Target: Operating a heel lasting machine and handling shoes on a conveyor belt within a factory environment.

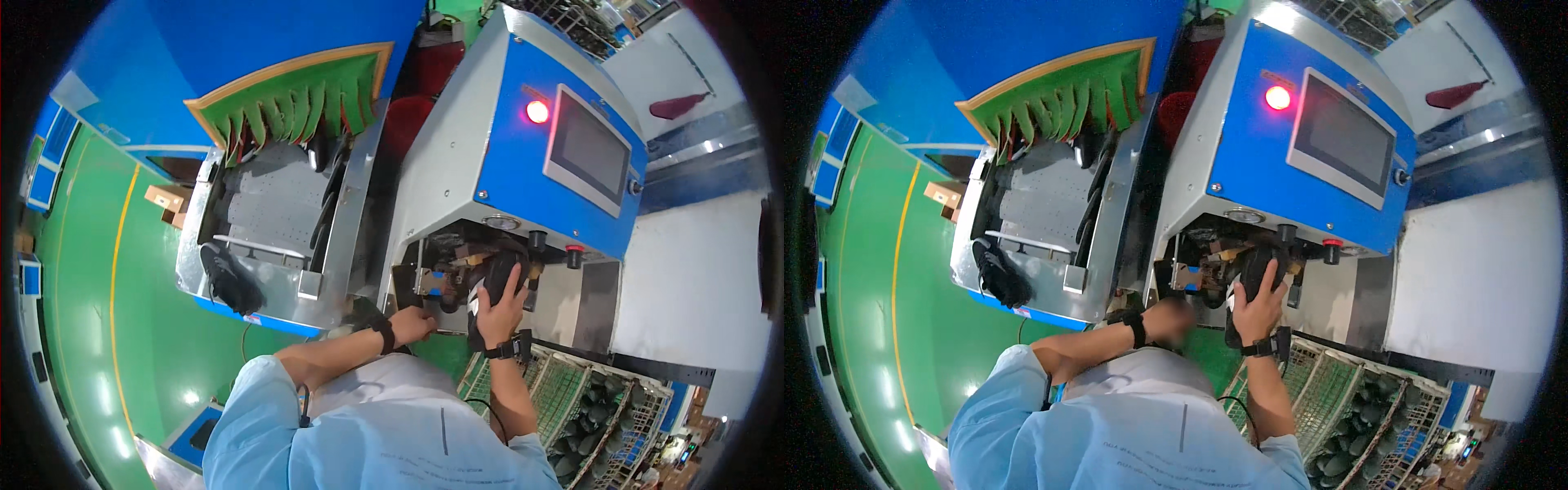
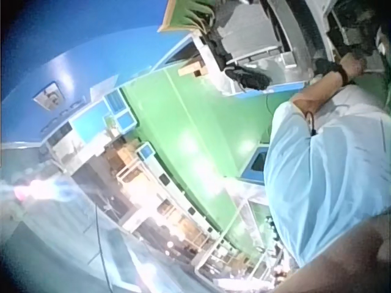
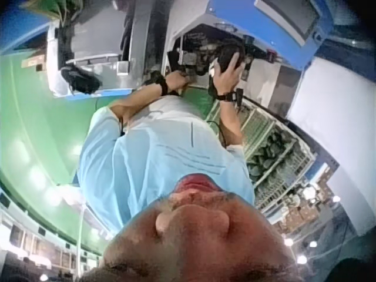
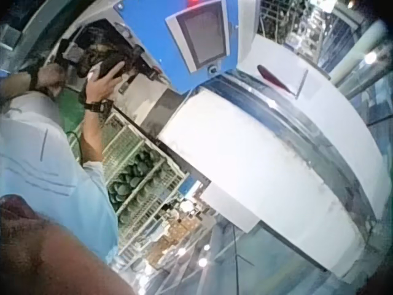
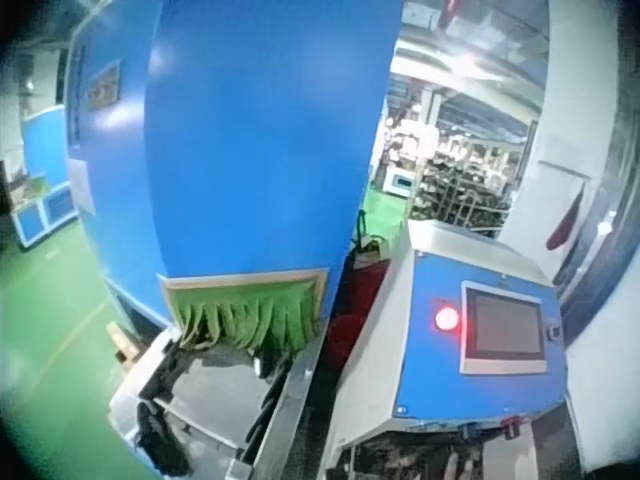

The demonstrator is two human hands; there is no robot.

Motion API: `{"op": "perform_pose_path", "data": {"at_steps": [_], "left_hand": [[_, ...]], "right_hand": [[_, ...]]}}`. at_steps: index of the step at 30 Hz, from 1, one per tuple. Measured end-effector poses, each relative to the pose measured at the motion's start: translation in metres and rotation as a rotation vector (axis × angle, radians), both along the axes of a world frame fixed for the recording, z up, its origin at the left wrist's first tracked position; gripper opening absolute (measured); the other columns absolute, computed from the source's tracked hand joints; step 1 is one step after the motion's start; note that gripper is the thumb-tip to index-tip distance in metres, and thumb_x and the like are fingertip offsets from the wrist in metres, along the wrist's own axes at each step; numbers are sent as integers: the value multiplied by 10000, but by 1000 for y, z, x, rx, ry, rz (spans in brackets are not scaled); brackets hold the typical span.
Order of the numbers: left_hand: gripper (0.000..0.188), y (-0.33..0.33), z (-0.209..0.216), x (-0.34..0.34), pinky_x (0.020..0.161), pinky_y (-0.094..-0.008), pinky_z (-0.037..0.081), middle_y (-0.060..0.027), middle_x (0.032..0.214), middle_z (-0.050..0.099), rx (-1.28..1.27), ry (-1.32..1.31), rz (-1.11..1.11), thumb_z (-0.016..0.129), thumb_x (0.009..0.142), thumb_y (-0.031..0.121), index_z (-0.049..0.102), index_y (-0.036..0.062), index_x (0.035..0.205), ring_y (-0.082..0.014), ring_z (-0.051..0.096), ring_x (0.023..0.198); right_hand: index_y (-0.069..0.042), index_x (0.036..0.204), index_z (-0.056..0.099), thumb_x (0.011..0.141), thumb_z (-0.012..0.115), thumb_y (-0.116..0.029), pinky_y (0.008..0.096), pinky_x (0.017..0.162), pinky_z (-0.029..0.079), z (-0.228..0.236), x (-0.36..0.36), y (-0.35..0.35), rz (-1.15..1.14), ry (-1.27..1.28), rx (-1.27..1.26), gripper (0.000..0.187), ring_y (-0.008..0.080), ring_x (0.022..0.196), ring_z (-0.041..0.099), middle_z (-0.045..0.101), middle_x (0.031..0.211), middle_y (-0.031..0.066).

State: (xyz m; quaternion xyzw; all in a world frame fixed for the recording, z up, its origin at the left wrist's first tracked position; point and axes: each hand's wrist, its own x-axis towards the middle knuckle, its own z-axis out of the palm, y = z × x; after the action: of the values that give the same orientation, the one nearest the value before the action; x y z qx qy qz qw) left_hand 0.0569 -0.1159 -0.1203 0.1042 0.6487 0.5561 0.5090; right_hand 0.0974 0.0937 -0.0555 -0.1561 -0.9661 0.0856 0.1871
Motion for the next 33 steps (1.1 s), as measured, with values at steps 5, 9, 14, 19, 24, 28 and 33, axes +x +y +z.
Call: {"op": "perform_pose_path", "data": {"at_steps": [5, 9, 14, 19, 24, 28, 33], "left_hand": [[454, 13, 33, 10, 603, -287, 499, -85, 762, 682, 60, -317, -54, 570, 965, 447, 655, 25, 1110, -160, 624, 669], [744, 11, 49, 15, 582, -289, 499, -101, 785, 682, 136, -787, -203, 429, 924, 741, 645, 47, 1080, -176, 637, 670], [682, 13, -1, 23, 595, -300, 487, -28, 684, 659, 272, -1117, -449, 448, 927, 716, 668, 71, 908, -189, 626, 632], [538, 7, -26, 45, 806, -387, 541, -97, 1193, 668, 193, -891, -299, 536, 945, 480, 579, 67, 1288, -230, 665, 989], [425, -3, -6, 36, 814, -401, 550, -81, 1122, 674, 50, -695, -5, 571, 887, 352, 604, 77, 1210, -233, 666, 991], [553, -38, -28, 2, 935, -414, 512, -105, 1246, 647, 74, -615, 147, 526, 914, 444, 571, 46, 1296, -268, 634, 1095], [566, -37, -14, 25, 1002, -422, 479, -108, 1267, 628, 49, -417, 201, 587, 924, 429, 545, 36, 1329, -275, 609, 1160]], "right_hand": [[-96, 1552, 303, 869, 732, -289, 563, 847, 463, 3, 59, -12, 20, 63, -99, 829, 560, 1062, 518, 456, 1279, 394], [-67, 1437, 494, 765, 820, -228, 542, 897, 482, 27, 128, -50, 148, 38, 238, 764, 567, 1086, 530, 485, 1251, 376], [-126, 1460, 457, 702, 866, -165, 433, 888, 514, 104, 169, -70, 261, -386, -422, 862, 443, 1059, 604, 591, 1183, 265], [13, 1564, 102, 895, 730, -354, 383, 1012, 453, 50, 147, -13, -339, -259, -1259, 988, 263, 1194, 569, 567, 1329, 196], [-70, 1525, 361, 824, 753, -68, 323, 1031, 428, 6, 73, -27, -156, 315, -1983, 803, 159, 1171, 563, 626, 1265, 75], [-50, 1510, 379, 815, 779, -126, 338, 1045, 426, -2, 116, -4, -22, 226, -1507, 805, 201, 1197, 555, 581, 1344, 133], [-114, 1486, 425, 835, 705, -236, 406, 1075, 422, -15, 260, 77, -216, -23, -999, 719, 350, 1288, 527, 513, 1444, 171]]}}
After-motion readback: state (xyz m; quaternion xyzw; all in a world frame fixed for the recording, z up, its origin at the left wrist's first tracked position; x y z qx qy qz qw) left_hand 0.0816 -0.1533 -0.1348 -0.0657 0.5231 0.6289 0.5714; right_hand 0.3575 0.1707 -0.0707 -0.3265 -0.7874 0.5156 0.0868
